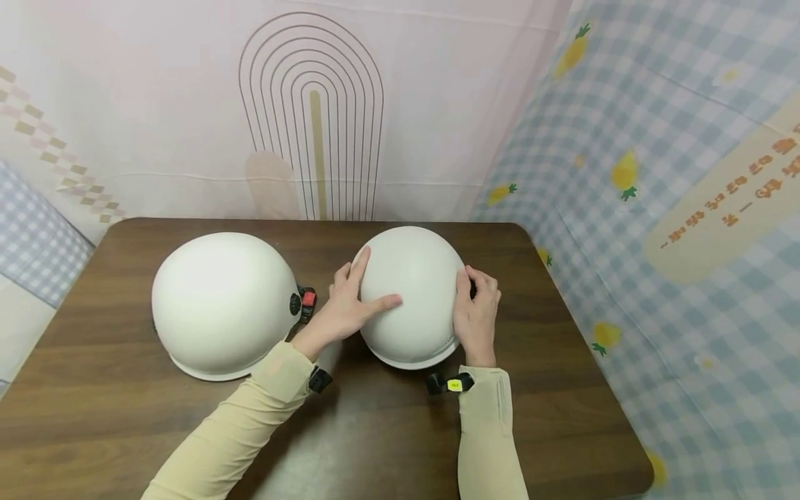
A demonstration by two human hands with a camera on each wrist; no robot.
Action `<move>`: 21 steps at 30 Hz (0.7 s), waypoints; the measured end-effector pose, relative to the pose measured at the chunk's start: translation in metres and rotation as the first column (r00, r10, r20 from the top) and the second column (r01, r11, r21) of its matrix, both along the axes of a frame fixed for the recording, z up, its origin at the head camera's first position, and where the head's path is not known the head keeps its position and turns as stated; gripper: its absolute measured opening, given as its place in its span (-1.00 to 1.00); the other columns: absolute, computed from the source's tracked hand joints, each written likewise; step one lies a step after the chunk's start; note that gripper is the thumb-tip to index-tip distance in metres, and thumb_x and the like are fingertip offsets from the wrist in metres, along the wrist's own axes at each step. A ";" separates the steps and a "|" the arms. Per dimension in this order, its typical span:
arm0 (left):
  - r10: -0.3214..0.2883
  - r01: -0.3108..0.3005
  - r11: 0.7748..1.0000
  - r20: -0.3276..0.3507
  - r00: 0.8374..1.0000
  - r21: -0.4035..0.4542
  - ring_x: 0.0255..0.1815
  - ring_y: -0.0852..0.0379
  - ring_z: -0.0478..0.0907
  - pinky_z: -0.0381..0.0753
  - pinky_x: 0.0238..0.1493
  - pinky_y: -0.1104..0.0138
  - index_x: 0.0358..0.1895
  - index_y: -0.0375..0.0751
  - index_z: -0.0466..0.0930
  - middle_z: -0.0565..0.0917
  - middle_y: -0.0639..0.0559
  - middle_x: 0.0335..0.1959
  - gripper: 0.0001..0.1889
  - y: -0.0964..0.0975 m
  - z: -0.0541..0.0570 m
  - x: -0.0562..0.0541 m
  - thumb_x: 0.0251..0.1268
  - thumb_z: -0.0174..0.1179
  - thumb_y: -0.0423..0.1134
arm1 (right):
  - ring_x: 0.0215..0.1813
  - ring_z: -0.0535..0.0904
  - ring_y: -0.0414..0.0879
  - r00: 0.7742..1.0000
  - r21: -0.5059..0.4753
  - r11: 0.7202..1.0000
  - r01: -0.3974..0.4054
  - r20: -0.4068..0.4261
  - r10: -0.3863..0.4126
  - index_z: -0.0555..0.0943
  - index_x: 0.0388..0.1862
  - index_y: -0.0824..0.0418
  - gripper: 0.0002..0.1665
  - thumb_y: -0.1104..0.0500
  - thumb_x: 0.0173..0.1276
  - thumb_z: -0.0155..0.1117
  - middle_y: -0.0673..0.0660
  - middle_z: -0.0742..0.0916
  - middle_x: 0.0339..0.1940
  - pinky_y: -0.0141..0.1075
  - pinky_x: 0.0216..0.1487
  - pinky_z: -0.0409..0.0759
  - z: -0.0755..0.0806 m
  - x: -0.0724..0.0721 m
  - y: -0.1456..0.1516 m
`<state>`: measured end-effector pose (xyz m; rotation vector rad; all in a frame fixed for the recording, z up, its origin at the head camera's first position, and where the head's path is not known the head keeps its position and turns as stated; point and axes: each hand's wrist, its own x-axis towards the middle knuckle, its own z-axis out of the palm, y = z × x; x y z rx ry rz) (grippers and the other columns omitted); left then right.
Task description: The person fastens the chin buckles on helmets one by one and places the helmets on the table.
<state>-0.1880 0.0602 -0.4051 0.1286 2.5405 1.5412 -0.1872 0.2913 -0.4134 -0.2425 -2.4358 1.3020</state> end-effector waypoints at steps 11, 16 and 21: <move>-0.030 0.027 0.998 -0.063 0.998 -0.048 0.40 -0.25 -0.11 0.32 0.19 -0.17 0.55 0.41 -0.19 -0.15 -0.22 0.51 0.13 0.001 -0.004 0.000 -0.07 0.35 0.39 | 0.35 0.32 0.14 0.991 -0.062 0.998 -0.016 0.131 0.024 0.42 0.38 0.29 -0.33 -0.15 0.59 -0.23 0.28 0.46 0.30 0.01 0.37 0.19 -0.014 -0.001 0.000; -0.038 0.031 0.997 -0.095 0.995 -0.074 0.37 -0.25 -0.09 0.33 0.17 -0.17 0.56 0.36 -0.15 -0.17 -0.23 0.52 0.12 0.004 -0.006 0.001 -0.06 0.37 0.35 | 0.39 0.27 0.14 0.981 -0.111 0.994 -0.013 0.193 0.035 0.40 0.40 0.27 -0.36 -0.10 0.61 -0.28 0.29 0.43 0.35 0.02 0.40 0.15 -0.020 -0.003 0.001; -0.052 0.041 0.994 -0.100 0.994 -0.105 0.37 -0.25 -0.09 0.36 0.16 -0.15 0.56 0.34 -0.14 -0.22 -0.20 0.53 0.11 0.007 -0.007 0.001 -0.03 0.36 0.33 | 0.42 0.23 0.14 0.968 -0.132 0.991 0.008 0.250 0.025 0.38 0.41 0.27 -0.37 -0.08 0.62 -0.32 0.29 0.41 0.37 0.00 0.42 0.11 -0.025 -0.005 0.003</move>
